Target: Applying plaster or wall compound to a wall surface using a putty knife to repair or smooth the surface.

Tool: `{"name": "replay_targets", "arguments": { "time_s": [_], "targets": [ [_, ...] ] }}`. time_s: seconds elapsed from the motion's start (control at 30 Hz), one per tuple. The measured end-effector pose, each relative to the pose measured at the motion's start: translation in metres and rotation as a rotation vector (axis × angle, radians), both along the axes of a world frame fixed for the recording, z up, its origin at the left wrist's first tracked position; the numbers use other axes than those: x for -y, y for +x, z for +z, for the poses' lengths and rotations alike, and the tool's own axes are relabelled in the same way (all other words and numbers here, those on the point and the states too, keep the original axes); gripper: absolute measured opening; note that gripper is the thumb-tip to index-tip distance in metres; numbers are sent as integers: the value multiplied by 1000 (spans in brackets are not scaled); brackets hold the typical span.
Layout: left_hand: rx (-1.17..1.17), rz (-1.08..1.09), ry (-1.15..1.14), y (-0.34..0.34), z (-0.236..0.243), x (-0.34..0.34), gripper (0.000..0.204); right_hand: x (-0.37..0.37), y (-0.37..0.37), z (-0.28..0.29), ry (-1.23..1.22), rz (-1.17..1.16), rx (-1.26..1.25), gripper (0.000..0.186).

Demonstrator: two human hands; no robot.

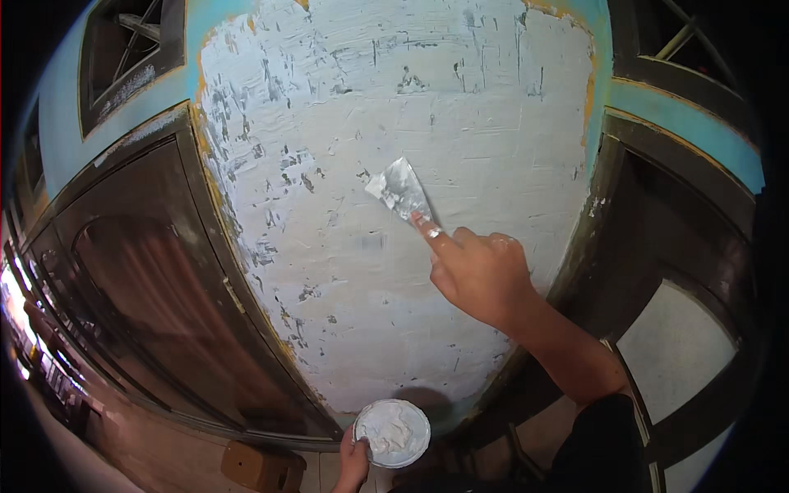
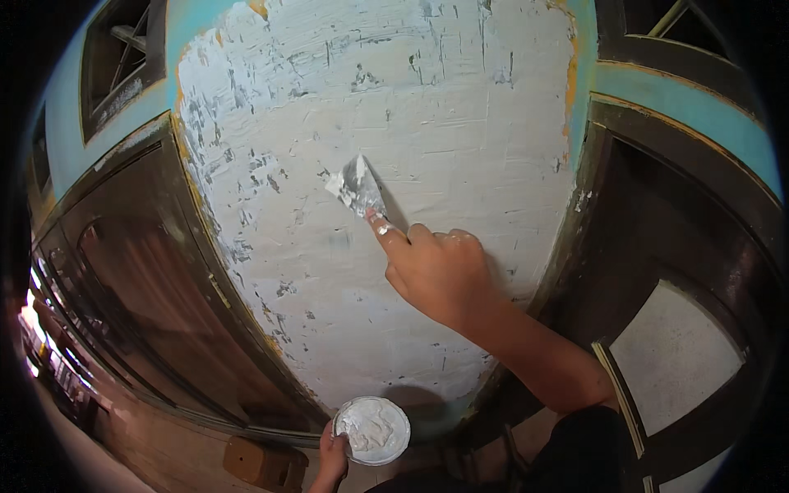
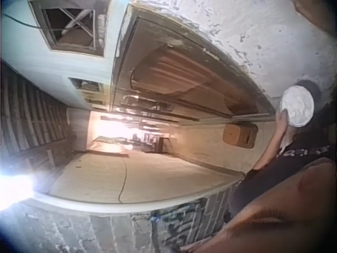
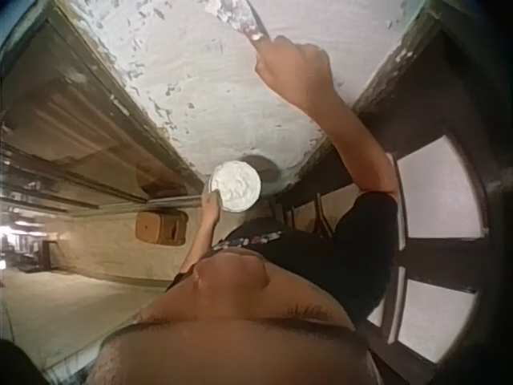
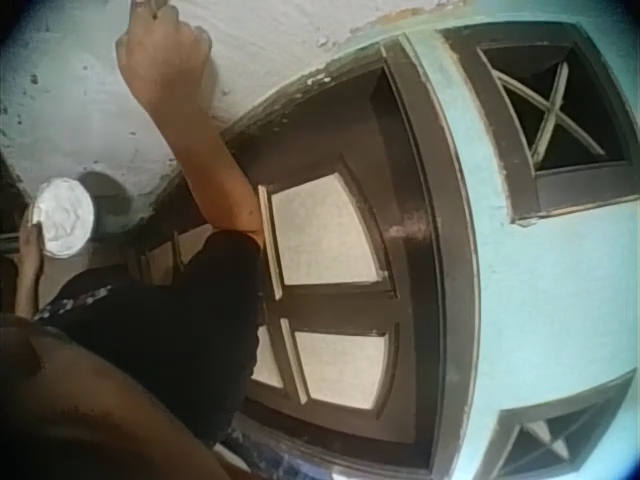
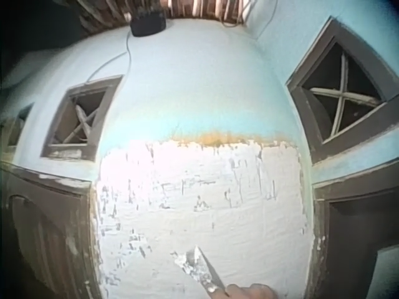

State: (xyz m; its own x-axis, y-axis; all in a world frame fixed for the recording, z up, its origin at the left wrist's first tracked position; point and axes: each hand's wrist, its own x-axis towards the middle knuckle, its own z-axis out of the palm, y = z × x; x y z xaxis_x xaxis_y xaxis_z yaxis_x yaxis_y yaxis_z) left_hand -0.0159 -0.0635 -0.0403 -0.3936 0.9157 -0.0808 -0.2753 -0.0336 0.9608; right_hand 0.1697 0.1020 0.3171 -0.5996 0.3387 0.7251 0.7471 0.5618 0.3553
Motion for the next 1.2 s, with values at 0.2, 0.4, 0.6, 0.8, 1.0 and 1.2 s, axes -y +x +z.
{"name": "replay_targets", "arguments": {
  "time_s": [0.2, 0.4, 0.6, 0.8, 1.0, 1.2],
  "targets": [
    [24, -43, 22, 5, -8, -4, 42, -8, -35, 39, 97, 110, -146, 60],
    [-63, -65, 34, 17, 1, -8, 43, -30, -58, 4, -75, -4, -139, 58],
    [-74, -21, 67, 6, -3, 2, 43, 1, -28, -46, -121, 77, -144, 56],
    [86, -49, 16, 1, -22, 0, 42, -6, -62, 25, 139, 147, -224, 54],
    [3, -49, 21, 1, -20, -4, 43, -31, -60, -33, -5, 87, -119, 57],
    [-49, 110, 22, 1, 4, 23, 43, 5, -28, -50, -20, 125, -50, 57]
  ]
}}
